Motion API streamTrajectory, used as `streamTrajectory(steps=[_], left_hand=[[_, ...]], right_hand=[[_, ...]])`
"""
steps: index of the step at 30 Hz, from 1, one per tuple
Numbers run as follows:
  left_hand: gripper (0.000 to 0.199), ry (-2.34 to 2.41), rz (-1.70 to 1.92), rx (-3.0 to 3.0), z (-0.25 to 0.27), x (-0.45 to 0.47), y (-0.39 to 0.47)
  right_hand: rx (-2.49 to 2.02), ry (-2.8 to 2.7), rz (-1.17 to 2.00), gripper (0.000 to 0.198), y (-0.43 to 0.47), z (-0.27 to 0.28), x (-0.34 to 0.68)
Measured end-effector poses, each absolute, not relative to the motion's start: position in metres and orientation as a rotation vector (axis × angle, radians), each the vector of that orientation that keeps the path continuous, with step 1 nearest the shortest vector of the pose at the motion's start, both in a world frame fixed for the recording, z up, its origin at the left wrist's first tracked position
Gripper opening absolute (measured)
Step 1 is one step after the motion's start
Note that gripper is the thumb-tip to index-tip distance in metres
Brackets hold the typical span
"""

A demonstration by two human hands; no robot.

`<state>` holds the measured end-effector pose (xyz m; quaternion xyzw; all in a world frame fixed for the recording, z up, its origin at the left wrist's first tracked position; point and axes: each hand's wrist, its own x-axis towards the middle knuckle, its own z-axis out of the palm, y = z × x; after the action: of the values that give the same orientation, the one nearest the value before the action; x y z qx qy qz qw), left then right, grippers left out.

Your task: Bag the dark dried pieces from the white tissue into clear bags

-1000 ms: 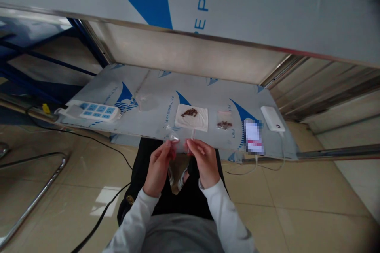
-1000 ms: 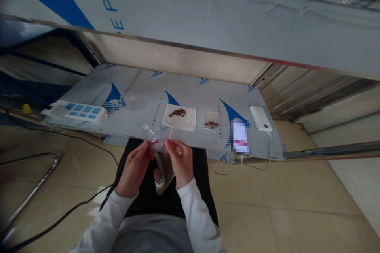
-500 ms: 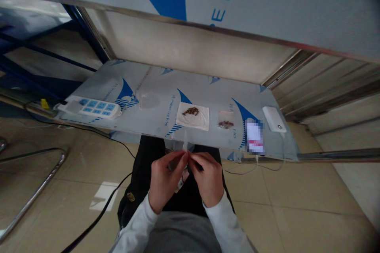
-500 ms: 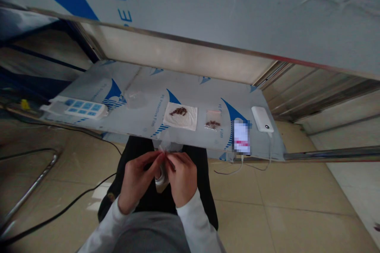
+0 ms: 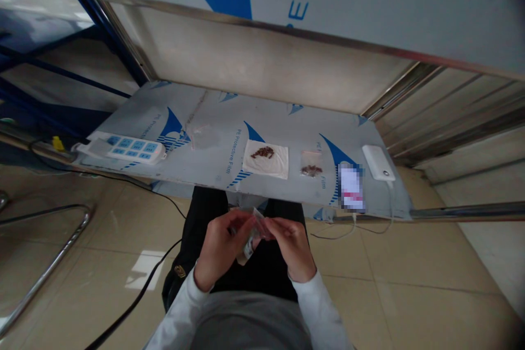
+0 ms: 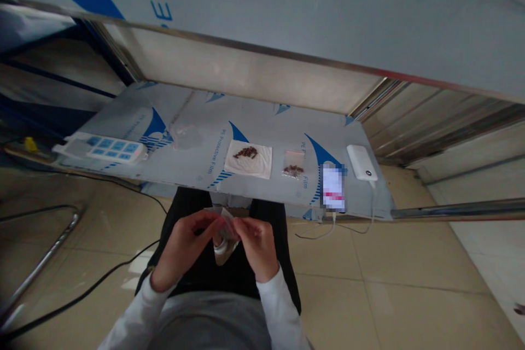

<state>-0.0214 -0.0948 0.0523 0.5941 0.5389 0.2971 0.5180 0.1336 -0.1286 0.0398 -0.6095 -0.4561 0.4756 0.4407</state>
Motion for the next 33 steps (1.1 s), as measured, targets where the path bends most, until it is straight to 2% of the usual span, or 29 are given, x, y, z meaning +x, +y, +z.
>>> streamTrajectory(steps=[4, 9, 12, 18, 21, 22, 24, 26, 28, 30, 33], left_hand=[[0.021, 1.450, 0.576, 1.585, 0.059, -0.024, -0.098], [0.017, 1.555, 0.599, 1.725, 0.069, -0.016, -0.103], [0.016, 1.548, 0.634, 1.794, 0.074, -0.015, -0.103], [0.021, 1.468, 0.646, 1.875, 0.075, -0.024, -0.101], [0.017, 1.512, 0.810, 1.972, 0.074, -0.032, -0.101], [0.023, 1.504, 0.865, 2.039, 0.075, -0.035, -0.100], [0.059, 1.387, 0.870, 2.219, 0.076, -0.038, -0.098], [0.091, 1.210, 0.736, 2.379, 0.077, -0.037, -0.095], [0.104, 1.097, 0.601, 2.453, 0.078, -0.032, -0.091], [0.101, 1.052, 0.525, 2.467, 0.078, -0.025, -0.086], [0.070, 1.043, 0.471, 2.442, 0.075, -0.017, -0.079]], right_hand=[[-1.628, -1.243, 0.880, 0.025, -0.133, 0.034, 0.135], [-1.457, -1.784, 0.622, 0.020, -0.128, 0.046, 0.134], [-1.387, -1.899, 0.645, 0.022, -0.121, 0.052, 0.135], [-1.333, -1.718, 0.757, 0.029, -0.111, 0.056, 0.138], [-1.323, -1.651, 0.850, 0.025, -0.110, 0.057, 0.140], [-1.330, -1.632, 0.896, 0.023, -0.110, 0.057, 0.142], [-1.353, -1.595, 1.002, 0.016, -0.110, 0.057, 0.144], [-1.387, -1.583, 1.075, 0.018, -0.108, 0.058, 0.146], [-1.419, -1.614, 1.072, 0.020, -0.107, 0.060, 0.147], [-1.426, -1.680, 1.029, 0.016, -0.105, 0.063, 0.146], [-1.413, -1.806, 0.976, 0.010, -0.103, 0.070, 0.144]])
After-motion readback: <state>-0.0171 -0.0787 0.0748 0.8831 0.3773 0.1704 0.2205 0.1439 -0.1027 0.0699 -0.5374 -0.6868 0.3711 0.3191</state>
